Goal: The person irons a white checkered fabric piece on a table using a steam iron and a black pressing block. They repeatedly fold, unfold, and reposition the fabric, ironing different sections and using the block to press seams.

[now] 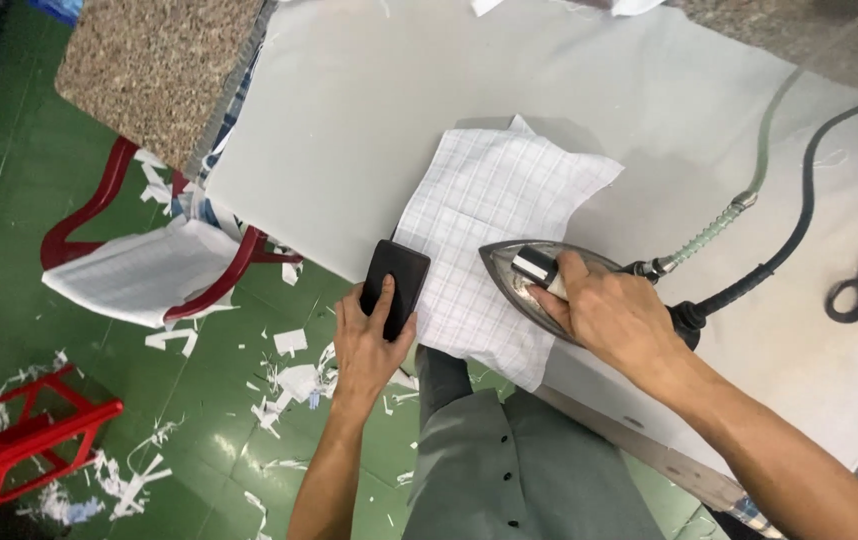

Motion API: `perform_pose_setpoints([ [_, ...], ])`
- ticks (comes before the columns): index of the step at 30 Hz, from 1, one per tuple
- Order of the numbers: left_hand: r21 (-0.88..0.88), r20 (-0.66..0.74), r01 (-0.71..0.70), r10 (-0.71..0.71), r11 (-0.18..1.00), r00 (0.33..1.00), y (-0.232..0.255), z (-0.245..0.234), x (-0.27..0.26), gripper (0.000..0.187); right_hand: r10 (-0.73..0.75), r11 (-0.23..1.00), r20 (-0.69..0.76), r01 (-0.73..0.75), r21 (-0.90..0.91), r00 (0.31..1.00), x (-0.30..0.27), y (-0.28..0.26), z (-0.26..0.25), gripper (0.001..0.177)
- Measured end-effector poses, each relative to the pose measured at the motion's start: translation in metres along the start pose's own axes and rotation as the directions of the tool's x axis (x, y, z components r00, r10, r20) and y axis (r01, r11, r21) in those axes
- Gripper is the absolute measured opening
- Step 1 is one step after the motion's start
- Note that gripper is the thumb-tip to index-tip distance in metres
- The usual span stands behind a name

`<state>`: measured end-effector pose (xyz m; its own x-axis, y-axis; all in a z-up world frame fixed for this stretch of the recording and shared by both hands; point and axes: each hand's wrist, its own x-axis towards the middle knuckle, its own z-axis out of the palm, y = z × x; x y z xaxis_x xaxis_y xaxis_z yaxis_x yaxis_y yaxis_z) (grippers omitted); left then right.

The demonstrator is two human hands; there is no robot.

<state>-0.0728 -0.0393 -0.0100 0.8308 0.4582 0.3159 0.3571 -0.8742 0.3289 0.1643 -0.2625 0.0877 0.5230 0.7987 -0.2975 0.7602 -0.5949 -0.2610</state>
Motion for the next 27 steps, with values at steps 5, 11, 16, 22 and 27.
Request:
perform_pose_setpoints([
  [5,-0.186,0.063,-0.303,0.319,0.935,0.945,0.015,0.013,0.064,0.058,0.265,0.953,0.096,-0.276,0.123,0.959,-0.05,0.011,0.016,0.049],
  [11,-0.355,0.33,-0.721,0.801,0.595,0.499,0.049,0.054,0.124,0.055,0.654,0.721,0.121,-0.663,0.202,0.747,-0.097,0.031,0.051,0.055],
  [16,-0.372,0.488,-0.704,0.773,0.604,0.405,0.026,0.057,0.167,0.052,0.799,0.584,-0.066,-0.743,0.327,0.598,-0.119,0.063,0.093,0.066],
  [22,-0.345,0.435,-0.734,0.793,0.585,0.427,0.029,0.042,0.14,0.053,0.622,0.779,-0.345,-0.602,0.177,0.703,-0.167,0.028,0.118,0.074],
  [27,-0.383,0.579,-0.629,0.706,0.677,0.408,0.019,0.028,0.159,0.053,0.439,0.62,-0.587,-0.702,-0.35,0.68,-0.171,0.001,0.128,0.06],
])
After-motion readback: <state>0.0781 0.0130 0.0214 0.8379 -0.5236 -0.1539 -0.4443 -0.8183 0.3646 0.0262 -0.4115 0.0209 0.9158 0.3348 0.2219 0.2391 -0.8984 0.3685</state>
